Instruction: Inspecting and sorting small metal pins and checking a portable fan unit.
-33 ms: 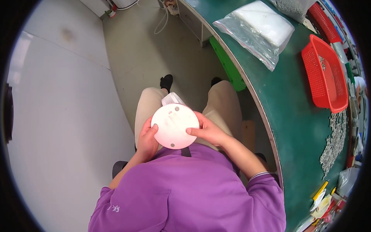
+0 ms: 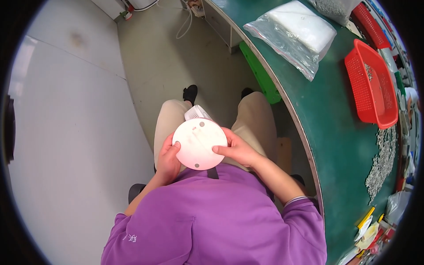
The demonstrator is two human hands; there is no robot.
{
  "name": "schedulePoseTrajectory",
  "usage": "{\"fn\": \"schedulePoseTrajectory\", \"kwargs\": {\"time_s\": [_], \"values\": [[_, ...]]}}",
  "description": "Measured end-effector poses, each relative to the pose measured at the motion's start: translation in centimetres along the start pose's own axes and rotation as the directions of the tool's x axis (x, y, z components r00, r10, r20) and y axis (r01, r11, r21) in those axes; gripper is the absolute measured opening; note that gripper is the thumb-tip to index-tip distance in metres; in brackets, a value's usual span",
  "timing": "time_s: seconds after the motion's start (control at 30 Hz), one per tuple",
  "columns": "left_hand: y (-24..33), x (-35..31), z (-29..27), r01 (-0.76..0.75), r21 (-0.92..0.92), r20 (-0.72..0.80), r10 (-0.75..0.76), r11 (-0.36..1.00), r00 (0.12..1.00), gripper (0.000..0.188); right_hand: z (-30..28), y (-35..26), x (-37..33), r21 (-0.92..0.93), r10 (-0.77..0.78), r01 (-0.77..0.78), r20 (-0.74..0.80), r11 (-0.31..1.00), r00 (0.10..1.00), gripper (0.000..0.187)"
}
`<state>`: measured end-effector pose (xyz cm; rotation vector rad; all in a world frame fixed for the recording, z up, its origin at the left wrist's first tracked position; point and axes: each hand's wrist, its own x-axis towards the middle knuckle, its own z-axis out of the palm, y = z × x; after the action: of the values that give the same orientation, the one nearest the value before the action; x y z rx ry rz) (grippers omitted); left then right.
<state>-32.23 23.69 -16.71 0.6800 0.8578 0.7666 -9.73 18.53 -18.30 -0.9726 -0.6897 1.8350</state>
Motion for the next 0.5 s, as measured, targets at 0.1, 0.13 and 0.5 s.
{"fn": "schedulePoseTrajectory", "kwargs": {"time_s": [0.1, 0.13, 0.5], "values": [[-0.2, -0.2, -0.3, -0.042, 0.049, -0.014, 0.043, 0.998, 0.999, 0.042, 0.1, 0.5, -0.2, 0.007, 0.034, -0.034, 0.009, 0.999, 0.999, 0.065], [-0.3, -0.2, -0.5, -0.056, 0.077, -0.020, 0.058, 0.995, 0.998, 0.043, 0.2, 0.5, -0.2, -0.005, 0.026, -0.026, 0.014, 1.000, 1.000, 0.063], [-1.2, 0.2, -1.2, -0.025, 0.221, -0.035, 0.034, 0.975, 0.999, 0.040, -0.2, -1.0, 0.0, -0.284, -0.019, 0.025, 0.022, 0.959, 1.000, 0.052]]}}
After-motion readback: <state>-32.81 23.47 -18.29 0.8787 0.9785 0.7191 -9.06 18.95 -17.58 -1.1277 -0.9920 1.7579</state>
